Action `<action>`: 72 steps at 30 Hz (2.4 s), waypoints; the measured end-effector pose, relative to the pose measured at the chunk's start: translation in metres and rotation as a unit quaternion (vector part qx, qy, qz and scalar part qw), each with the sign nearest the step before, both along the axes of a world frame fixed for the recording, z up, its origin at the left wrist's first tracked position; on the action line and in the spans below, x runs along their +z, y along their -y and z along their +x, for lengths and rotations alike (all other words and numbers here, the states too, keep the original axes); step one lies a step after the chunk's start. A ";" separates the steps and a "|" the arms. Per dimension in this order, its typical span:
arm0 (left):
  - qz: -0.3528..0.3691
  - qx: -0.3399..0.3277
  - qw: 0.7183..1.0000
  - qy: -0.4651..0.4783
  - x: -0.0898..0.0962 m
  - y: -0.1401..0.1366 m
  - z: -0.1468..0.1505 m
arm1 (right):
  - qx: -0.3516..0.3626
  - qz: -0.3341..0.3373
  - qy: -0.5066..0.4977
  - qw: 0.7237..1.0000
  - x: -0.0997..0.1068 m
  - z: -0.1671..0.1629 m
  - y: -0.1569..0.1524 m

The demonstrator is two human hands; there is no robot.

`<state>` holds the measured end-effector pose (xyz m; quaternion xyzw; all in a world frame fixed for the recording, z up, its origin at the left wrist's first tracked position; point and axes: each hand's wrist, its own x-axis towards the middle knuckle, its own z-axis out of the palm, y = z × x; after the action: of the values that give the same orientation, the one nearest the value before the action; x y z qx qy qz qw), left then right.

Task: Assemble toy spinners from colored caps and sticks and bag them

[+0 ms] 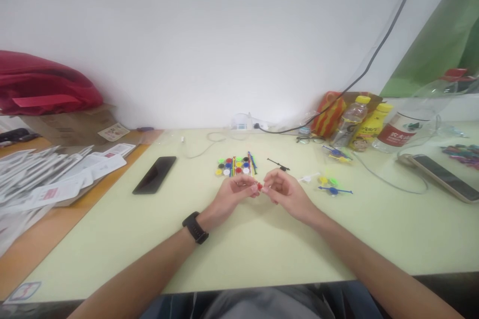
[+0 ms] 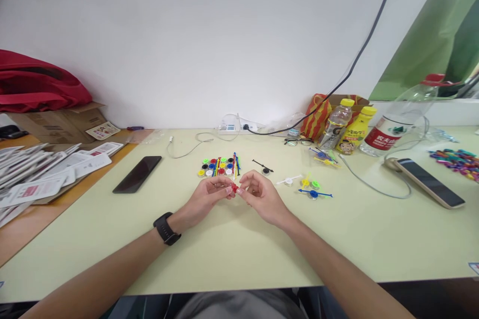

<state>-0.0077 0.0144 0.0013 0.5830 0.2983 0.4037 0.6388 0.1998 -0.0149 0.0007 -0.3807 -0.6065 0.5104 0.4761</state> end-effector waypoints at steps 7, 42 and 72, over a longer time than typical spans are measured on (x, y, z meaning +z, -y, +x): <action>-0.013 0.017 1.000 0.015 -0.002 0.000 0.000 | -0.076 0.001 -0.031 0.997 0.000 0.002 0.001; 0.003 0.000 1.000 0.005 -0.001 -0.001 -0.001 | -0.022 -0.011 -0.041 0.999 0.010 -0.001 0.003; -0.004 0.006 1.000 0.001 -0.001 -0.001 -0.001 | 0.080 -0.023 -0.023 0.996 0.011 0.006 0.007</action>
<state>-0.0083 0.0152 0.0002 0.5779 0.3028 0.4073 0.6391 0.2059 -0.0214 0.0116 -0.3300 -0.6122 0.5696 0.4381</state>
